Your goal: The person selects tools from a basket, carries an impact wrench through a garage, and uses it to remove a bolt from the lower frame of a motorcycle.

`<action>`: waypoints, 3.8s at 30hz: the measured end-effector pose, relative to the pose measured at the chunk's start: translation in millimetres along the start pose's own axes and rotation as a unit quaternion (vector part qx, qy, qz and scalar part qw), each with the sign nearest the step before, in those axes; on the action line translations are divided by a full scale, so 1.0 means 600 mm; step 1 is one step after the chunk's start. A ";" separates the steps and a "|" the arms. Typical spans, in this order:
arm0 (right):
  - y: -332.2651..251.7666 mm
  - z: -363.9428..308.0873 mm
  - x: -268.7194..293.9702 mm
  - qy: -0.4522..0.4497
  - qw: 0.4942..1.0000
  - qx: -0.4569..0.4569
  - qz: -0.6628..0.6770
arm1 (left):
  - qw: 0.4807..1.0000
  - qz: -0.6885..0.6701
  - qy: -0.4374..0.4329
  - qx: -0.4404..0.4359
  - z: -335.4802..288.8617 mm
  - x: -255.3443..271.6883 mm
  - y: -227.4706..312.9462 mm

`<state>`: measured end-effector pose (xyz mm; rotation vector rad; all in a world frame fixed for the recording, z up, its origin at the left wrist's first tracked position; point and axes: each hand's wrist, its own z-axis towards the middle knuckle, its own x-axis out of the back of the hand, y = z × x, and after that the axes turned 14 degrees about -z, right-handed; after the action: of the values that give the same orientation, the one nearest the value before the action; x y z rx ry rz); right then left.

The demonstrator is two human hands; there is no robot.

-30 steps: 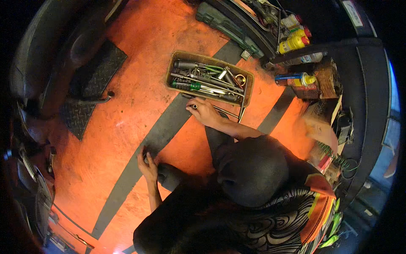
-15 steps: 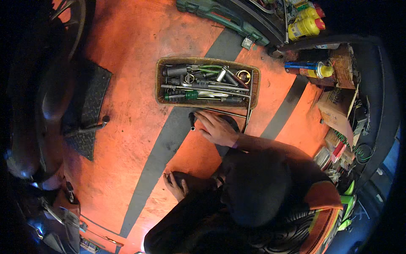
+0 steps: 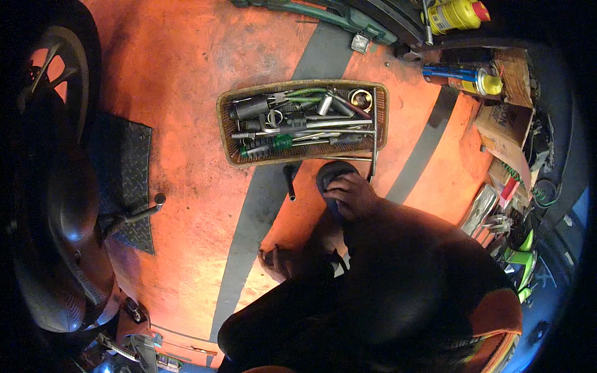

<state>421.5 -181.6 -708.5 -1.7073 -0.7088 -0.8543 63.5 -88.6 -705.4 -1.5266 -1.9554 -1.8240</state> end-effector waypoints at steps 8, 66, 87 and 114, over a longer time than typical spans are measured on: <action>-0.014 0.004 0.006 0.048 0.997 0.011 -0.056 | 0.999 0.007 -0.041 -0.025 0.024 0.015 0.010; -1.004 -1.374 0.123 0.288 0.351 -0.625 0.636 | 0.577 0.438 -0.656 -0.213 -0.837 -0.049 0.869; -1.114 -1.253 0.057 0.410 -0.481 -0.645 0.430 | 0.147 0.614 -0.502 -0.591 -1.487 -0.581 1.283; -1.508 -1.526 -0.129 0.519 -0.457 -0.535 0.486 | -0.254 0.653 -0.450 -0.554 -2.177 -0.217 0.665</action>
<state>-526.4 -817.7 -107.9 -0.2309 -2.5155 0.2941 -319.6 -1264.8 -111.5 1.6157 -2.2557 -0.1202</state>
